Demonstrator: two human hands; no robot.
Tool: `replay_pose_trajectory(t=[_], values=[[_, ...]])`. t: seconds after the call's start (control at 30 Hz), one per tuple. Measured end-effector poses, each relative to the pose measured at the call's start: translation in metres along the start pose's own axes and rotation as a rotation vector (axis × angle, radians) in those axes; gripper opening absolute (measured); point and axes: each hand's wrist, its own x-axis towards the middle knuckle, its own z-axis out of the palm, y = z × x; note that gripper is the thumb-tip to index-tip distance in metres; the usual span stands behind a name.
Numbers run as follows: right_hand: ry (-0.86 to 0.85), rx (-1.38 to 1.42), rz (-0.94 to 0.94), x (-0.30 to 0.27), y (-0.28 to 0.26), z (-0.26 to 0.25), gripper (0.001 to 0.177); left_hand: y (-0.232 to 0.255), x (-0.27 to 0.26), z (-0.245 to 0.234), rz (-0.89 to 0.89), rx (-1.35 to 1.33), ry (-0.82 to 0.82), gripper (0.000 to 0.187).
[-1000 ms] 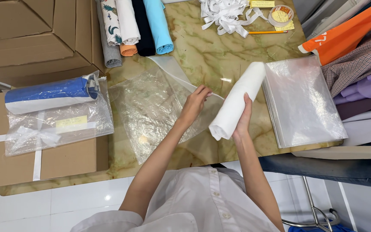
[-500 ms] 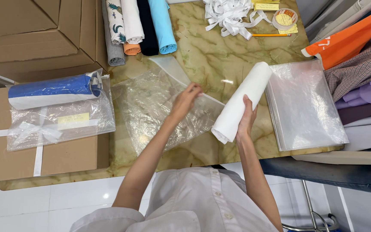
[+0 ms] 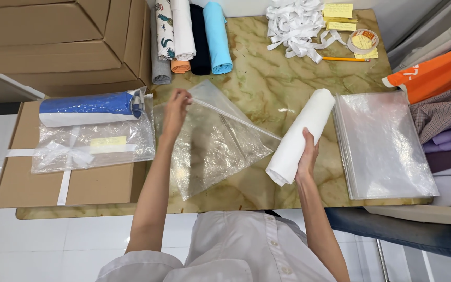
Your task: Packing fabric rolls into plastic bags and then into a cardboard box for shipping
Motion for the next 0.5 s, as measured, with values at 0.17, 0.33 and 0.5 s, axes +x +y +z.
replay_pose_trajectory(t=[0.17,0.33,0.5], values=[[-0.018,0.038,0.052,0.003,0.006,-0.004,0.079,-0.043,-0.002,-0.013,0.036,0.042,0.157,0.011],[-0.014,0.096,0.1,-0.006,-0.004,-0.001,0.08,-0.022,-0.009,0.012,-0.088,-0.184,0.241,0.017],[-0.008,0.481,0.228,0.016,0.011,-0.014,0.068,0.084,0.001,0.052,-0.472,-0.91,0.49,0.098]])
